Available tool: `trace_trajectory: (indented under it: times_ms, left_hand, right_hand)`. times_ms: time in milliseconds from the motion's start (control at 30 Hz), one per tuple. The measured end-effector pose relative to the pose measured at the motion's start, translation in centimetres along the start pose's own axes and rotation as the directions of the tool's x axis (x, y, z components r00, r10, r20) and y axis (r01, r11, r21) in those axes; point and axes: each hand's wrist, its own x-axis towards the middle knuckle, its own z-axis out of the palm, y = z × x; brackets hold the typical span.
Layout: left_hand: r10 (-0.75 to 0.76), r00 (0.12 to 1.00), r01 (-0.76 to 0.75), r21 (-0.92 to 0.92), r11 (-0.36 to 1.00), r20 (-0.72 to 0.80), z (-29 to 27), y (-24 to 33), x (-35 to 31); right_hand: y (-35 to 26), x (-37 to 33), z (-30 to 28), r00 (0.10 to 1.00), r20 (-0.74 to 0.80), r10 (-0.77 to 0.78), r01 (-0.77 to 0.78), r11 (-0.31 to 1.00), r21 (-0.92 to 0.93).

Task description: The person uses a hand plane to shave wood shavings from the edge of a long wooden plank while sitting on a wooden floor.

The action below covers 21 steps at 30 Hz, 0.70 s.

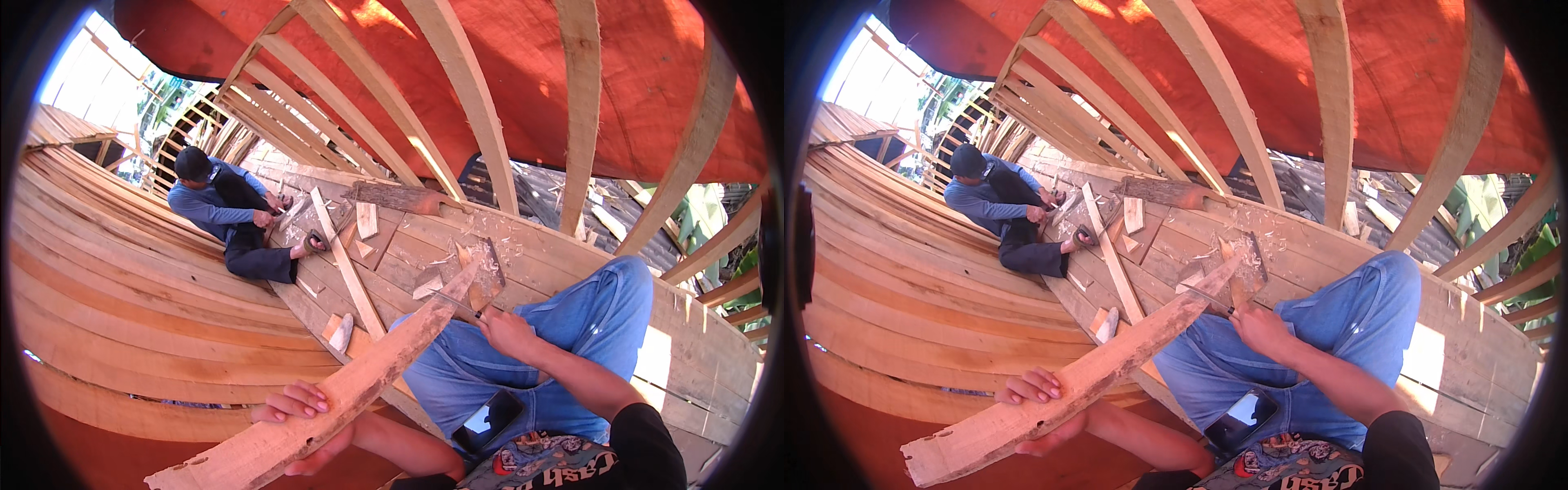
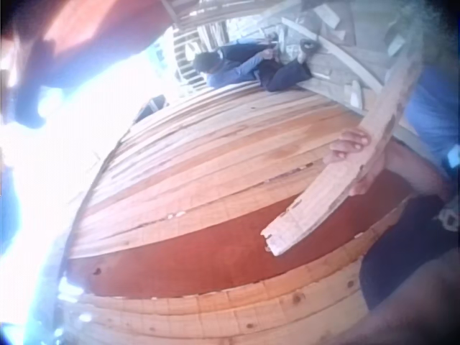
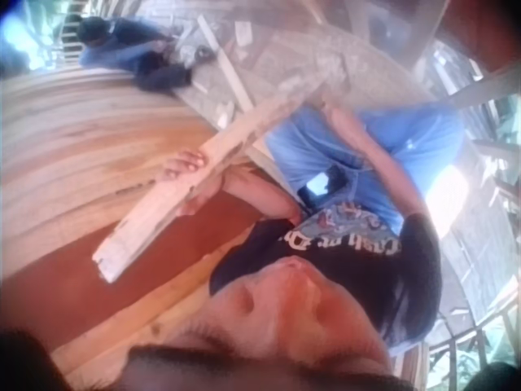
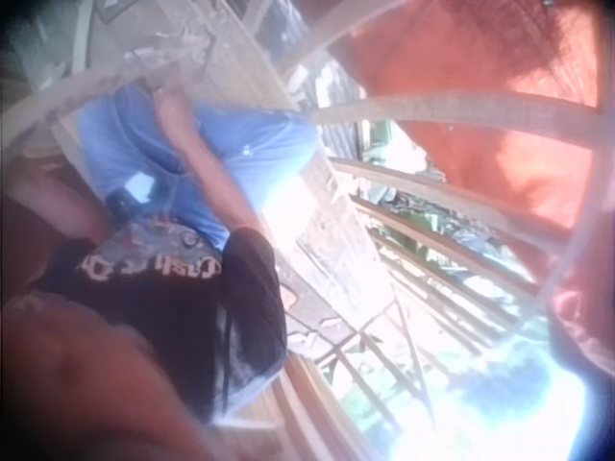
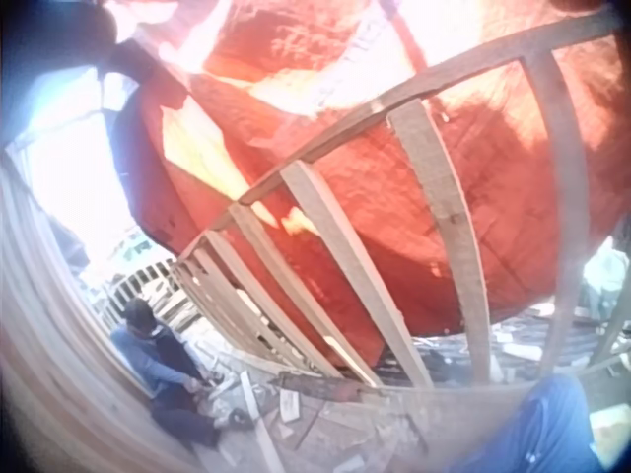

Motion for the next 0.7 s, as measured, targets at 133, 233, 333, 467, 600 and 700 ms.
trace_trajectory:
  times_ms: [133, 233, 333, 467, 600, 700]
  left_hand:
    - [-0.007, 0.995, 0.006, 0.009, 1.000, 0.101, -0.9, 0.6, 0.2]
    - [-0.014, 0.998, 0.014, 0.014, 1.000, 0.063, -0.2, -0.1, 0.0]
    - [-0.002, 0.997, 0.003, -0.012, 1.000, 0.082, -0.3, 0.4, 0.5]
    - [-0.008, 0.999, 0.008, 0.003, 1.000, 0.040, -0.1, -0.4, -0.2]
    - [0.008, 0.997, -0.009, 0.017, 1.000, 0.075, 0.3, 0.3, 0.3]
    - [-0.007, 0.994, 0.005, 0.020, 1.000, 0.109, 0.0, 0.4, 0.2]
  right_hand:
    - [-4.1, -0.9, -2.6, 0.991, 0.132, -0.016, 0.020, 1.000, -0.024]
    - [0.6, 0.7, -1.1, 0.998, 0.056, 0.033, -0.032, 0.999, -0.029]
    - [-2.6, -0.4, -2.0, 0.996, 0.049, -0.077, 0.077, 0.997, -0.002]
    - [-1.0, 0.1, -1.4, 0.998, 0.058, 0.008, -0.009, 1.000, 0.013]
    - [-0.3, 0.0, -1.2, 0.997, 0.066, 0.037, -0.040, 0.998, 0.045]
    - [-0.3, -0.1, -1.5, 0.997, 0.081, 0.013, -0.015, 0.999, 0.028]
